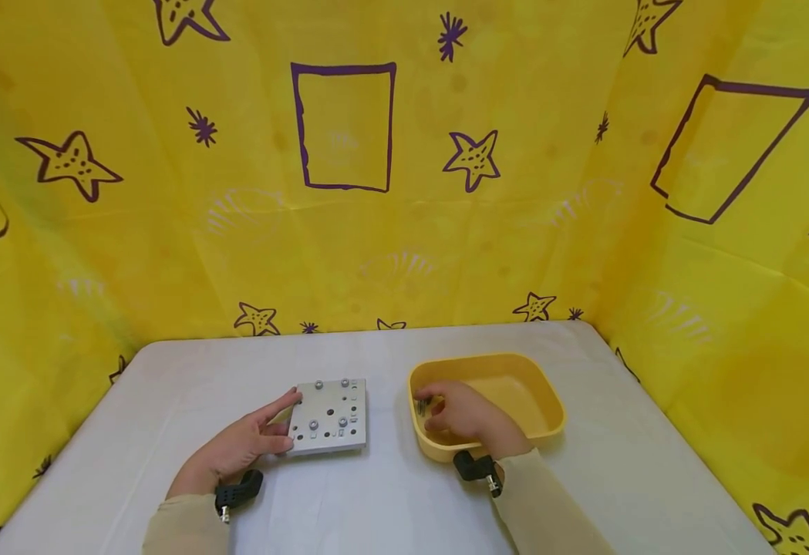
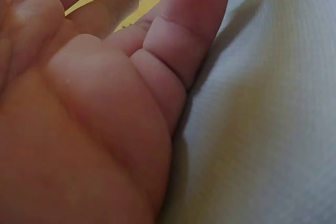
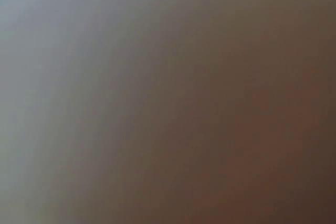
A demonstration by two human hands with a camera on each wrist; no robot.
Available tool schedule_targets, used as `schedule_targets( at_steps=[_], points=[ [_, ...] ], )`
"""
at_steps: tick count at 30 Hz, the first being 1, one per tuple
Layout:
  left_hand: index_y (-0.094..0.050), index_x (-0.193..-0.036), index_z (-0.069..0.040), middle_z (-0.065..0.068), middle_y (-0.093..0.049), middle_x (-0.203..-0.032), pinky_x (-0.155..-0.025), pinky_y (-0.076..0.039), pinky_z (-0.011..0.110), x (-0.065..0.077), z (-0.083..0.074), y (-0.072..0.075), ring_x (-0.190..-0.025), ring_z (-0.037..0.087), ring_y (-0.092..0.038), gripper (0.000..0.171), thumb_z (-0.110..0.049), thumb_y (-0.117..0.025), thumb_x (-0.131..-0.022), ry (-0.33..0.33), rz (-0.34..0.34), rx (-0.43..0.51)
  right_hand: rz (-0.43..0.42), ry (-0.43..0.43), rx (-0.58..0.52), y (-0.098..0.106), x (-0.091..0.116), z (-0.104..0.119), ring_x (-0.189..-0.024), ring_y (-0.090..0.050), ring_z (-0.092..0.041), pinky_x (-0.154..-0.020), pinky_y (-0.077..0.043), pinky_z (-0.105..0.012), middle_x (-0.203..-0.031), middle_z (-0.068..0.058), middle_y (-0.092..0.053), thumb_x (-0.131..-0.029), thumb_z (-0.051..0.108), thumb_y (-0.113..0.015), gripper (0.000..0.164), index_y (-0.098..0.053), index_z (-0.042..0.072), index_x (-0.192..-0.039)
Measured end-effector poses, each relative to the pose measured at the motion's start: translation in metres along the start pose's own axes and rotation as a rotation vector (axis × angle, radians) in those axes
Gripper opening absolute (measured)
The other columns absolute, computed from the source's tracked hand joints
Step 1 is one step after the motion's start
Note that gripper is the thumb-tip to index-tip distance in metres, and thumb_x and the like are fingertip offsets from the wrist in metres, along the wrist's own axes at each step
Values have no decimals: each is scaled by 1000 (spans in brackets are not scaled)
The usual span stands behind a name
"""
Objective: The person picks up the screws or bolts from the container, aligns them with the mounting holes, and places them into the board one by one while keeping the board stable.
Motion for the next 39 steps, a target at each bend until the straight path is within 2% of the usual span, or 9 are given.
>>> schedule_targets(
  at_steps=[5,8,10,12,13,17,22,28,39],
  points=[
    [-31,-158,-22,26,-28,-156,-89,-51,36,1,0,0,-115,29,-56,96,-7,-83,-79,12,7,-9,-5,44,121,-2,-2,1,-82,-58,-18,-75,-51,-35,-101,-1,-66,-83,2,-74,44,-69,12,-125],
    [-28,-159,-22,26,-28,-155,-90,-50,35,1,1,1,-117,29,-55,98,-8,-83,-80,14,16,-8,-6,62,230,-3,-2,2,-104,-59,-23,-92,-49,-40,-119,-4,-64,-83,5,-73,43,-69,13,-125],
    [-27,-159,-22,27,-29,-155,-90,-50,34,0,1,1,-118,29,-56,98,-9,-83,-80,11,26,-3,-6,70,294,-3,-2,2,-119,-54,-26,-103,-42,-43,-131,-6,-60,-84,6,-73,40,-70,13,-124],
    [-26,-160,-21,27,-31,-154,-91,-49,34,-2,1,1,-118,29,-57,99,-9,-83,-80,7,36,2,-8,72,335,-4,-3,2,-130,-48,-29,-108,-36,-46,-136,-9,-57,-86,6,-72,36,-70,13,-121],
    [-25,-160,-20,27,-33,-153,-91,-49,34,-2,1,1,-117,29,-57,99,-9,-83,-81,0,44,-1,-9,74,349,-4,-3,2,-130,-48,-30,-109,-36,-46,-135,-10,-58,-86,5,-72,35,-71,12,-120],
    [-23,-160,-18,28,-38,-149,-91,-48,34,-2,0,0,-117,29,-58,98,-8,-82,-82,-11,60,-1,-34,128,433,-4,-4,4,-118,-55,-26,-105,-41,-43,-124,-7,-64,-85,6,-74,30,-72,11,-115],
    [-25,-160,-21,27,-35,-151,-96,-46,37,-2,2,1,-119,29,-56,99,-11,-84,-80,8,26,-25,-87,193,507,-4,-4,5,-98,-60,-19,-94,-47,-36,-107,-1,-68,-82,6,-75,27,-74,11,-108],
    [-27,-160,-21,27,-35,-152,-103,-41,47,-1,2,0,-121,29,-56,99,-12,-84,-80,14,14,-32,-109,148,464,-5,-2,7,-89,-60,-16,-88,-49,-35,-99,1,-67,-81,6,-74,22,-76,11,-102],
    [-25,-160,-19,28,-38,-149,-97,-48,38,-1,1,0,-119,30,-58,98,-8,-82,-81,-7,45,-19,-108,147,545,-6,-7,15,-76,-56,-13,-79,-51,-33,-84,5,-63,-82,10,-75,11,-73,12,-93]
  ],
)
Point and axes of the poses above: each hand's wrist, its own x-axis away from the middle knuckle, its own y-axis out of the back of the hand, z = x × y, the point moved 4 cm from there along -x, towards the middle knuckle
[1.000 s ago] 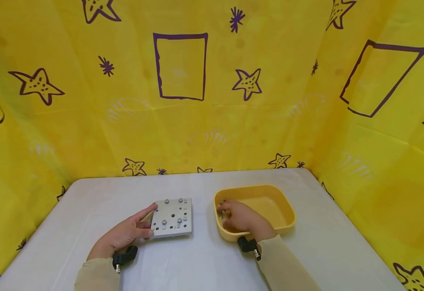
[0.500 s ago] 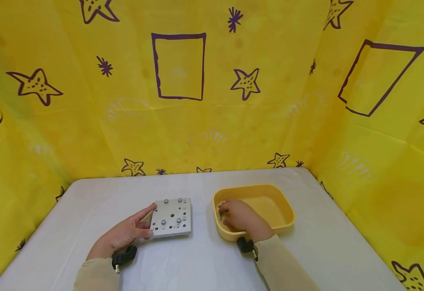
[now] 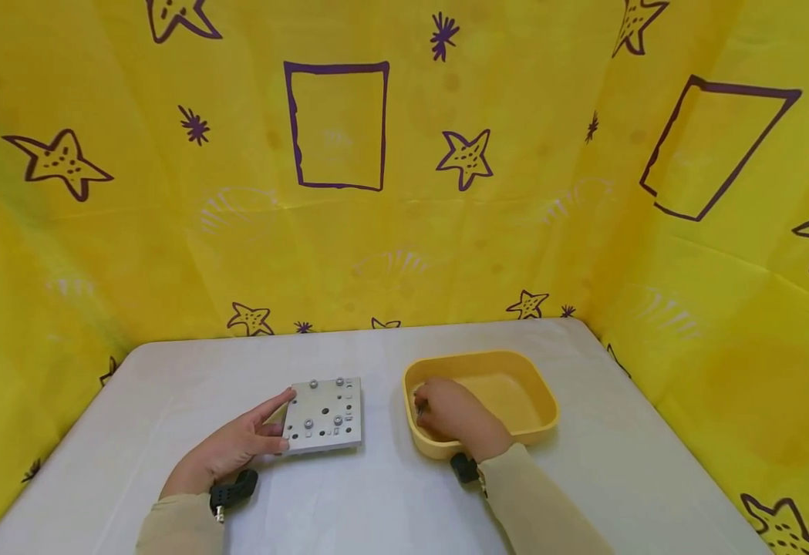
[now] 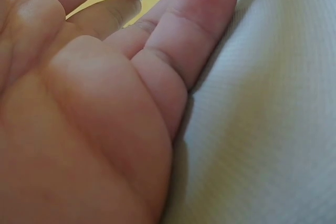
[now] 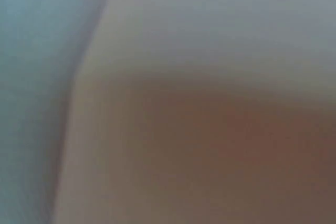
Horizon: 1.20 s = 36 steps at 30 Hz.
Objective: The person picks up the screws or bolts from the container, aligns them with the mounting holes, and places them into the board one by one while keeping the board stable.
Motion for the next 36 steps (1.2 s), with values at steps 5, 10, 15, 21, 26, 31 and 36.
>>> schedule_targets(
  at_steps=[5,10,15,21,26,31,36],
  points=[
    [-24,-160,-18,29,-40,-148,-95,-49,35,-1,1,0,-118,31,-58,98,-6,-81,-81,-9,16,21,38,-38,19,-2,-3,-2,-72,-53,-12,-74,-51,-32,-80,8,-60,-83,17,-76,9,-72,15,-90],
    [-24,-160,-17,29,-40,-148,-95,-50,35,1,-1,1,-117,31,-59,98,-5,-81,-81,-10,28,35,27,-27,54,-6,-6,-2,-70,-51,-12,-72,-50,-30,-77,9,-58,-84,16,-76,7,-70,16,-89],
    [-23,-160,-17,28,-43,-145,-94,-50,35,2,-2,2,-117,31,-59,98,-5,-80,-82,-14,21,34,-25,-2,35,-2,-5,-2,-75,-56,-14,-74,-51,-32,-79,6,-64,-85,9,-70,8,-72,14,-90],
    [-23,-160,-16,27,-43,-146,-96,-48,36,2,-1,0,-117,31,-58,97,-7,-81,-82,-24,25,12,-127,-185,-179,25,12,-12,-86,-61,-16,-78,-53,-35,-98,1,-68,-91,8,-66,19,-72,10,-108],
    [-24,-160,-16,27,-44,-145,-95,-49,36,2,0,-1,-116,31,-59,97,-7,-81,-82,-23,17,8,-219,-365,-427,57,27,-27,-88,-62,-18,-75,-55,-33,-115,-7,-65,-93,5,-67,29,-68,8,-122],
    [-24,-160,-17,28,-42,-146,-98,-47,39,2,0,-1,-117,31,-59,98,-9,-81,-82,-23,8,-12,-319,-449,-663,72,34,-45,-101,-64,-26,-88,-53,-42,-127,-13,-62,-91,0,-69,40,-64,5,-130],
    [-24,-160,-18,28,-42,-147,-99,-46,41,1,2,0,-118,31,-58,97,-9,-81,-82,-18,3,-19,-351,-501,-802,69,34,-57,-104,-62,-29,-92,-50,-46,-125,-18,-60,-90,-1,-68,42,-63,3,-131]
  ],
)
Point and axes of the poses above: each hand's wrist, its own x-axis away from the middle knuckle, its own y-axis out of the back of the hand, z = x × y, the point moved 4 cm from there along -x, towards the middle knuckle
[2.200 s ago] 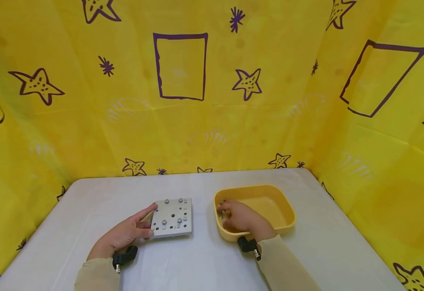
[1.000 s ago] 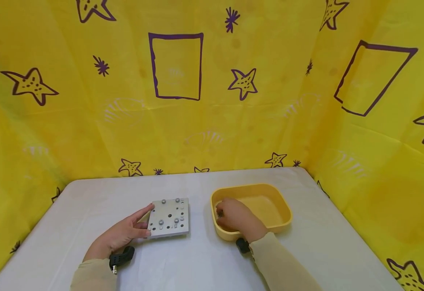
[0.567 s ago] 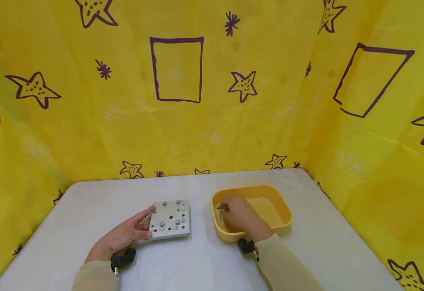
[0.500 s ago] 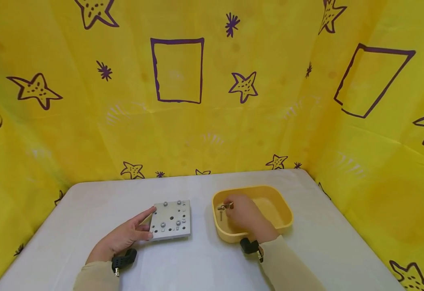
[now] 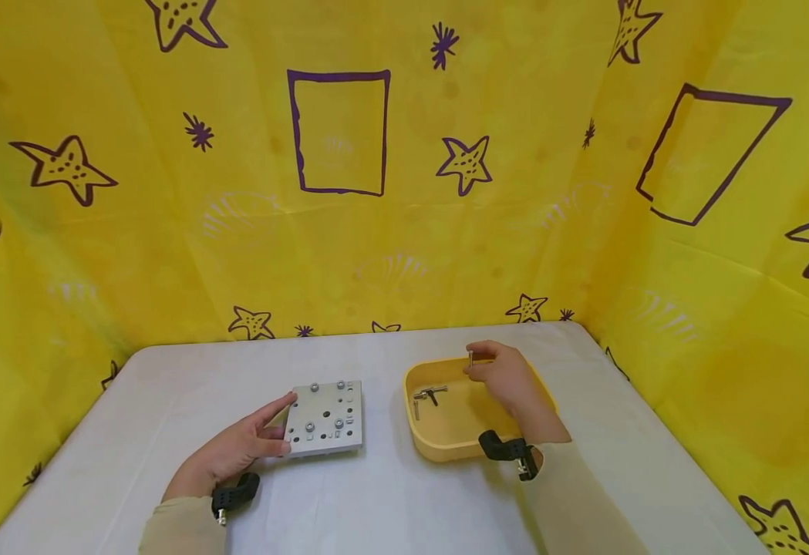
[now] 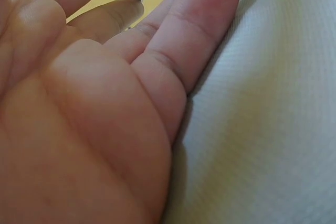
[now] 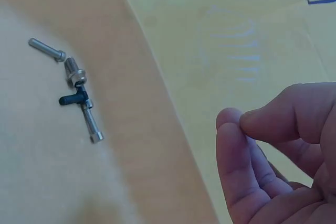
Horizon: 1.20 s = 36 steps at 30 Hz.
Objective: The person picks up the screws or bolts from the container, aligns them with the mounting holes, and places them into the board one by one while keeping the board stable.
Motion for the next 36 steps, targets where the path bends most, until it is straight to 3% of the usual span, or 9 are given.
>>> schedule_targets(
  at_steps=[8,15,18,22,32,36],
  points=[
    [-24,-160,-16,29,-40,-148,-96,-49,38,-1,0,0,-118,32,-58,97,-7,-81,-82,-12,9,18,36,-45,-187,-8,-8,-3,-101,-65,-31,-90,-53,-39,-119,-18,-61,-93,0,-66,37,-63,6,-129],
    [-24,-160,-15,30,-37,-149,-95,-49,37,0,-1,0,-118,32,-58,97,-7,-81,-81,-12,8,27,34,-137,-457,-32,-20,21,-95,-70,-31,-79,-57,-33,-114,-25,-62,-95,-2,-63,31,-63,3,-126],
    [-24,-160,-15,30,-39,-148,-96,-49,37,-1,0,0,-118,32,-58,98,-7,-81,-81,-15,12,34,27,-161,-471,-45,-22,32,-94,-70,-34,-74,-58,-32,-107,-21,-67,-95,-1,-65,30,-64,3,-125],
    [-23,-160,-14,30,-39,-148,-95,-49,36,-1,0,0,-118,32,-58,98,-7,-81,-82,-20,18,41,66,-131,-448,-65,-22,42,-91,-70,-35,-72,-59,-33,-99,-18,-70,-95,1,-65,27,-65,2,-123],
    [-26,-160,-16,30,-33,-151,-95,-50,39,-1,1,-1,-118,31,-58,97,-7,-81,-81,-8,-8,21,158,-123,-352,-118,-16,49,-87,-71,-33,-70,-59,-33,-104,-21,-68,-95,5,-65,17,-69,7,-111],
    [-25,-160,-16,30,-35,-150,-95,-50,38,0,0,0,-118,32,-58,97,-7,-81,-81,-9,-8,18,154,-120,-303,-137,-15,50,-86,-71,-33,-66,-59,-32,-95,-15,-67,-95,4,-65,14,-70,7,-107]
  ],
)
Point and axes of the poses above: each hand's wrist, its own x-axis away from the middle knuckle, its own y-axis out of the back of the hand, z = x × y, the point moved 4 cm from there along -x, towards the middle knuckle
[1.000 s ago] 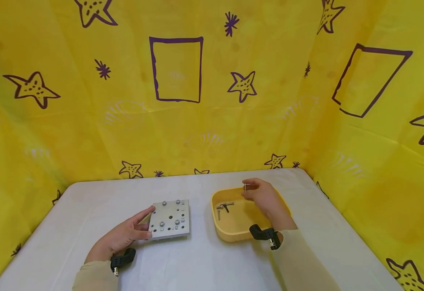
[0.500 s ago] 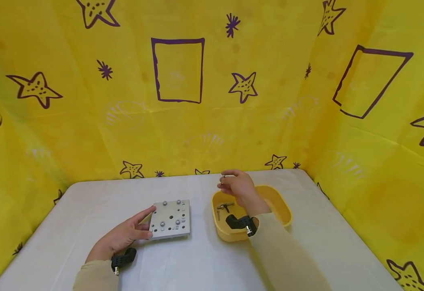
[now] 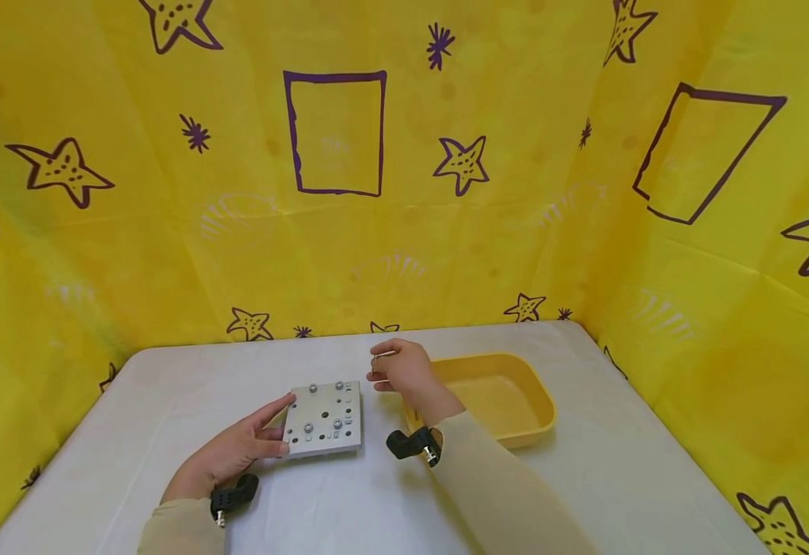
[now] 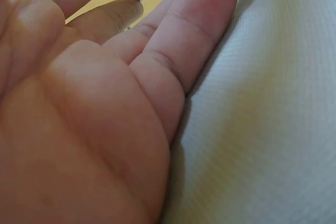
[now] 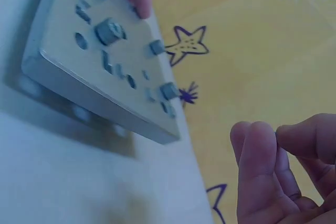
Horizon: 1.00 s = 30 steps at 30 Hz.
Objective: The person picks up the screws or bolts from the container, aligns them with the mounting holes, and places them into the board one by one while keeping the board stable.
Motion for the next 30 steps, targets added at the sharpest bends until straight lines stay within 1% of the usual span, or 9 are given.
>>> schedule_targets(
  at_steps=[5,8,13,15,18,23,27,30],
  points=[
    [-25,-160,-16,30,-38,-149,-97,-48,39,1,-2,1,-119,32,-58,97,-8,-81,-81,0,0,-18,-18,34,56,-22,-4,-2,-72,-69,-23,-63,-59,-33,-85,-9,-66,-92,-1,-65,13,-71,5,-102],
    [-25,-160,-16,30,-37,-150,-98,-48,40,1,-2,1,-119,32,-58,97,-9,-81,-81,-1,-2,-22,-20,58,131,-33,-5,-3,-67,-64,-21,-62,-58,-32,-81,-8,-66,-93,-1,-64,11,-71,6,-99],
    [-25,-160,-15,31,-35,-150,-97,-48,39,0,-1,0,-119,32,-57,96,-8,-81,-82,3,-3,-4,-39,46,264,-43,-4,-8,-64,-59,-20,-58,-52,-27,-81,-4,-63,-94,2,-65,12,-72,11,-96],
    [-25,-160,-15,31,-34,-151,-97,-48,40,0,0,-1,-119,32,-57,96,-8,-81,-82,5,0,-4,-51,45,306,-45,-5,-11,-66,-59,-18,-59,-51,-26,-82,-2,-63,-94,3,-65,13,-73,13,-96],
    [-25,-160,-16,31,-34,-150,-98,-48,40,0,0,-1,-119,32,-57,96,-8,-81,-82,6,1,-12,-70,72,361,-46,-8,-15,-70,-58,-16,-60,-51,-25,-83,2,-63,-93,3,-66,13,-74,13,-96],
    [-25,-160,-16,31,-37,-149,-98,-47,41,-1,-1,0,-120,33,-58,96,-8,-80,-82,4,8,-12,-82,95,429,-45,-9,-15,-81,-57,-17,-69,-51,-28,-86,5,-64,-92,3,-67,14,-76,12,-98],
    [-26,-159,-16,31,-35,-151,-100,-46,43,0,-1,0,-120,32,-58,96,-9,-81,-82,8,0,-22,-60,73,429,-46,-7,-14,-87,-56,-18,-78,-51,-31,-89,6,-64,-92,4,-67,13,-76,12,-98],
    [-26,-159,-16,30,-33,-152,-102,-44,46,0,-1,0,-120,32,-58,96,-10,-82,-81,12,-7,-26,-44,48,408,-45,-3,-12,-89,-56,-19,-79,-52,-32,-92,5,-63,-92,5,-67,12,-76,12,-98]
  ],
)
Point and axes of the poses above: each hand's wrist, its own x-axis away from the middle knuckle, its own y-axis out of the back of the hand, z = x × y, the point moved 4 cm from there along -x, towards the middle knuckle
